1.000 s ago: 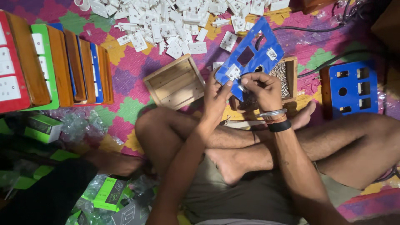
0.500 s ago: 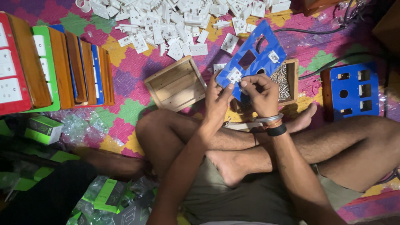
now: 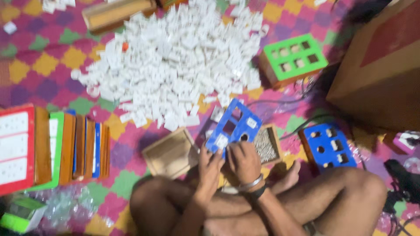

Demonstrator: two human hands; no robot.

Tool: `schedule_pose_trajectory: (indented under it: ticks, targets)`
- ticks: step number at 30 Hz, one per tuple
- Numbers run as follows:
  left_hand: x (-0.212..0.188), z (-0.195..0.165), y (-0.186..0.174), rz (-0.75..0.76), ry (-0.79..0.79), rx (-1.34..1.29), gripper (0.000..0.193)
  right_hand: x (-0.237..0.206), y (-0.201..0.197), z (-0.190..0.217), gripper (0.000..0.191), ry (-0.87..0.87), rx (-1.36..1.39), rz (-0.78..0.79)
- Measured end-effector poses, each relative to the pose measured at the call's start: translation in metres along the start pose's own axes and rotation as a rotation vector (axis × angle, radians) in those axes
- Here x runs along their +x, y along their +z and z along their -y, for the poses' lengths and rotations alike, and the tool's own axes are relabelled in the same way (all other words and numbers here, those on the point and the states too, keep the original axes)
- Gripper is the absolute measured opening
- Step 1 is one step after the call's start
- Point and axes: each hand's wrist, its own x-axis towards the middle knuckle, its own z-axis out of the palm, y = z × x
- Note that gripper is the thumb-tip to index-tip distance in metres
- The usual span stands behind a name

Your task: The person sits on the floor and assembles white plastic electrical socket components into a blue plastic jig. They pick up small metal screws from a wooden box and insert them into the socket parts held within the jig, securing them in place. The person repeats this process for multiple socket units.

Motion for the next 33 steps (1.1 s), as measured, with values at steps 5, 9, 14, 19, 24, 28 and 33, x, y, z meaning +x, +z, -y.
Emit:
schedule_pose_trajectory:
  ticks: [5, 9, 14, 19, 24, 28, 33]
  targets:
    - [0.009, 0.005, -0.007, -0.03, -0.042, -0.053, 0.054, 0.007, -0.001, 0.007, 0.014, -0.01, 0.001, -0.036]
    - [0.015, 0.01, -0.011, -0.003, 0.006, -0.064, 0.05, 0.007, 0.0, 0.009, 0.013, 0.042, 0.058, -0.055]
    - [0.021, 0.013, -0.014, -0.005, 0.018, -0.054, 0.047, 0.006, 0.002, 0.005, 0.012, 0.027, 0.112, -0.054]
    - [0.02, 0.011, -0.013, -0.061, -0.041, 0.0, 0.048, 0.003, 0.006, 0.0, 0.007, 0.118, 0.171, -0.062]
    - [0.019, 0.01, -0.007, -0.002, 0.032, -0.044, 0.05, 0.0, 0.009, -0.003, 0.008, 0.138, 0.158, -0.056]
    - [0.018, 0.008, -0.006, 0.012, 0.055, -0.049, 0.049, -0.003, 0.01, -0.004, 0.008, 0.174, 0.165, -0.058]
    - [0.016, 0.007, -0.005, -0.004, 0.033, -0.049, 0.047, -0.003, 0.012, -0.006, 0.009, 0.169, 0.185, -0.044]
